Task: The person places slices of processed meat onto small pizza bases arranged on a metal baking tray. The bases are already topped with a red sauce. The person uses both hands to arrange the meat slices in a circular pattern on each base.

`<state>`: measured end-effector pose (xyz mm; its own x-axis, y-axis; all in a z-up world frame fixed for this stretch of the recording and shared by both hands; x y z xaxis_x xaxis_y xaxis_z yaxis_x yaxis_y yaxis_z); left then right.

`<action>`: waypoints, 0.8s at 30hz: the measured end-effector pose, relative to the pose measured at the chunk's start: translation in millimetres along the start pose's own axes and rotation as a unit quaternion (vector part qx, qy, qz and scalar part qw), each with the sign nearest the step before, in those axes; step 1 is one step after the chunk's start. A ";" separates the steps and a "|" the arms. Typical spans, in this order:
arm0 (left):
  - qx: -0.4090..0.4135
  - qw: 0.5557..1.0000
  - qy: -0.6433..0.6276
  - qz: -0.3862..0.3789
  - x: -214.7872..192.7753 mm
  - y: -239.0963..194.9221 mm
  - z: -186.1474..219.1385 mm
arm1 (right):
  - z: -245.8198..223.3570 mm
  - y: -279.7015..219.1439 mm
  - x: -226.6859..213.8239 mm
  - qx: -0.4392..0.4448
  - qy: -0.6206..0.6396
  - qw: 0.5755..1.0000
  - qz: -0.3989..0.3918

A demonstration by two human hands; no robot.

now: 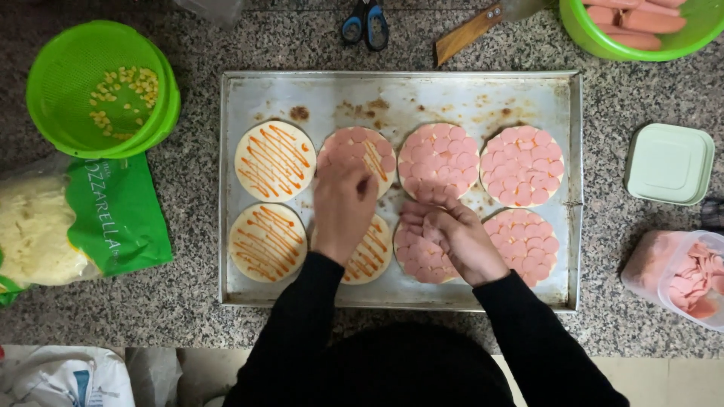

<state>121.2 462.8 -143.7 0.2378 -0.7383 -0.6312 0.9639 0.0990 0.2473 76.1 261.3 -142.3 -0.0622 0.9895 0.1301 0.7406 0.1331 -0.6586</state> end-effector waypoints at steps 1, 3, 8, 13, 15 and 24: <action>-0.001 1.000 0.000 0.000 9.9 -2.5 -4.8 | 6.1 3.0 -3.2 0.001 -0.001 1.000 -0.001; 0.053 0.998 -0.004 -0.017 34.7 -6.9 -3.7 | 10.1 9.5 -9.3 -0.039 0.009 0.999 -0.013; 0.075 0.993 0.090 0.022 37.8 -11.8 -4.4 | 4.0 2.6 -7.6 -0.041 0.016 0.999 -0.010; 0.086 0.989 0.117 0.023 36.4 -12.8 -1.3 | 14.1 8.7 -14.2 -0.027 0.021 0.999 -0.001; 0.086 0.989 0.117 0.013 40.6 -13.1 -3.1 | 22.5 12.8 -16.9 -0.010 0.016 1.000 0.002; 0.092 0.993 0.070 0.018 10.5 -6.2 35.8 | 21.2 14.7 -18.3 0.015 0.017 1.000 0.021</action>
<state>113.4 430.5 -125.5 0.2987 -0.6357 -0.7118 0.9191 -0.0092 0.3939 73.9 246.3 -170.0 -0.0078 0.9918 0.1275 0.7216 0.0938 -0.6859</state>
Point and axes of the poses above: each hand's wrist, its own y-axis towards the middle knuckle, its own x-axis out of the palm, z = x × y, the point moved 9 cm from there along y, towards the middle knuckle, and after that the axes turned 10 degrees about -y, right-handed, at the moved point
